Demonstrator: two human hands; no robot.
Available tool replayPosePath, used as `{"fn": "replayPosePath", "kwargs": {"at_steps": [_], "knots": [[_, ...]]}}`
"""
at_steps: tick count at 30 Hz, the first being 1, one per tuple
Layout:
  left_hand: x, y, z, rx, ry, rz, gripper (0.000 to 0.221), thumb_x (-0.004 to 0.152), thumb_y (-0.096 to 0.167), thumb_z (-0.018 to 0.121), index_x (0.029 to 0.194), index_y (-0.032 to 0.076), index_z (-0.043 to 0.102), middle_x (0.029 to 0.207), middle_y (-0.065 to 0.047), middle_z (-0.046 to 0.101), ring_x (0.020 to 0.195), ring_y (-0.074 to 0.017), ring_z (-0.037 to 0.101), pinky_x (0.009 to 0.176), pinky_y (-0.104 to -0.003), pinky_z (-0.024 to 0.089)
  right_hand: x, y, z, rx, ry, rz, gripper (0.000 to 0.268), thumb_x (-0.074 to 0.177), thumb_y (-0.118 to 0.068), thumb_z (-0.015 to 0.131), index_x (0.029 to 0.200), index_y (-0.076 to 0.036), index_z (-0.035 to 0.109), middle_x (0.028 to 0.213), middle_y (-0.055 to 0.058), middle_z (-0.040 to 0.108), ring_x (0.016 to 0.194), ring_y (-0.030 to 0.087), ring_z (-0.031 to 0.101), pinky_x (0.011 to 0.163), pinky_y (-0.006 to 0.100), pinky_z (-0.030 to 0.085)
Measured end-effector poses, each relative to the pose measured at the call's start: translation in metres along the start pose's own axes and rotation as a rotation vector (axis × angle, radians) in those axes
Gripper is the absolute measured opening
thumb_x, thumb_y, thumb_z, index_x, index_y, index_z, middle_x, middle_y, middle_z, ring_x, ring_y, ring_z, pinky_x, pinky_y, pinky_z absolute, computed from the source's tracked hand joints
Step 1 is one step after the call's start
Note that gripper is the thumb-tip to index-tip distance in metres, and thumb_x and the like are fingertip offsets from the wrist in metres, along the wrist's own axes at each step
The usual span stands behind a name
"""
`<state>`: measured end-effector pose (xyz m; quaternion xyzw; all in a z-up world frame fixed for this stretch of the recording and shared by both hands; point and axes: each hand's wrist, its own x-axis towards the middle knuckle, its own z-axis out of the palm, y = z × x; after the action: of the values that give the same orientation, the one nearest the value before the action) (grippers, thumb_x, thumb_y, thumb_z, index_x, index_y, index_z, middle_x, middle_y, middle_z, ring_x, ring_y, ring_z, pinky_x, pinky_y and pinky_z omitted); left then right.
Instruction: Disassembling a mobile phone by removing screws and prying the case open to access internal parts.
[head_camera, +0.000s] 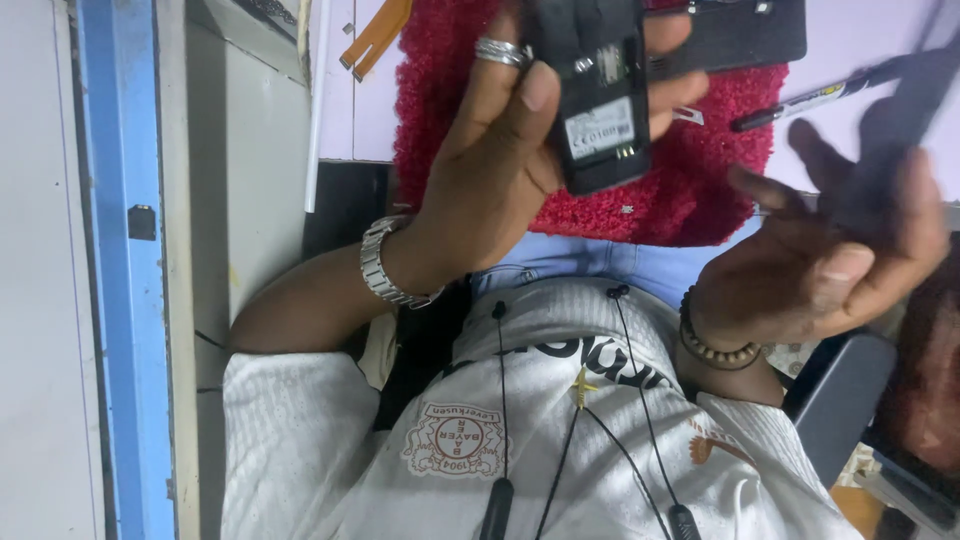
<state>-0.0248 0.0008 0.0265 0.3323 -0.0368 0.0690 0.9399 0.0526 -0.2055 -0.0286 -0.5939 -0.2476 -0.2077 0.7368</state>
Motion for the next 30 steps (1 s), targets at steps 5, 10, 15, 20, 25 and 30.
{"fn": "replayPosePath", "kwargs": {"at_steps": [5,10,15,20,25,30], "knots": [[-0.007,-0.021,-0.054,0.070,0.114,0.328,0.056,0.123,0.043,0.065,0.171,0.024,0.044,0.169,-0.015,0.067,0.164,-0.0429,0.066,0.140,-0.069,0.063,-0.006,0.026,-0.026,0.107,0.070,-0.110,0.040,0.122,-0.029,0.050,0.156,-0.009,0.053,0.157,0.042,0.056,0.129,0.073,0.058,0.079,0.081,0.053],[-0.008,-0.027,-0.088,0.049,0.111,0.442,0.071,0.115,0.024,0.076,0.174,0.030,0.038,0.170,-0.004,0.064,0.157,-0.0322,0.066,0.128,-0.063,0.062,0.020,0.021,-0.019,0.149,-0.053,-0.320,0.039,0.115,-0.042,0.039,0.116,-0.004,0.049,0.115,0.014,0.052,0.084,0.042,0.052,0.056,0.050,0.044],[-0.004,-0.022,-0.067,0.087,0.130,0.444,0.049,0.118,-0.019,0.058,0.148,0.017,0.045,0.150,-0.011,0.063,0.134,-0.0287,0.064,0.100,-0.048,0.061,0.005,0.022,-0.045,0.247,-0.181,0.079,0.102,0.097,-0.084,0.016,0.165,-0.018,0.056,0.094,0.046,0.036,0.063,0.048,0.038,0.052,0.066,0.044],[-0.003,-0.011,-0.012,0.468,-0.117,0.457,0.080,0.102,0.009,0.088,0.157,0.031,0.034,0.151,-0.018,0.063,0.150,-0.0391,0.069,0.140,-0.056,0.062,0.010,0.005,-0.029,0.219,-0.211,0.177,0.029,0.096,-0.009,0.057,0.108,-0.020,0.032,0.080,-0.002,0.026,0.058,0.014,0.032,0.056,0.033,0.034],[-0.005,-0.015,-0.012,0.669,-0.130,0.531,0.094,0.096,0.006,0.098,0.156,0.032,0.031,0.153,-0.018,0.060,0.153,-0.0342,0.065,0.137,-0.051,0.062,0.049,0.026,-0.062,0.523,-0.908,0.180,0.042,0.088,-0.018,0.072,0.119,-0.021,0.044,0.101,0.001,0.057,0.098,0.023,0.074,0.089,0.035,0.075],[-0.014,-0.051,-0.014,0.632,-0.052,0.523,0.094,0.097,0.000,0.096,0.156,0.032,0.030,0.152,-0.015,0.060,0.150,-0.0274,0.064,0.126,-0.045,0.066,0.068,-0.002,-0.056,0.520,-0.841,0.314,0.019,0.112,-0.027,0.060,0.120,-0.017,0.046,0.102,0.002,0.066,0.078,0.025,0.086,0.069,0.033,0.084]]}}
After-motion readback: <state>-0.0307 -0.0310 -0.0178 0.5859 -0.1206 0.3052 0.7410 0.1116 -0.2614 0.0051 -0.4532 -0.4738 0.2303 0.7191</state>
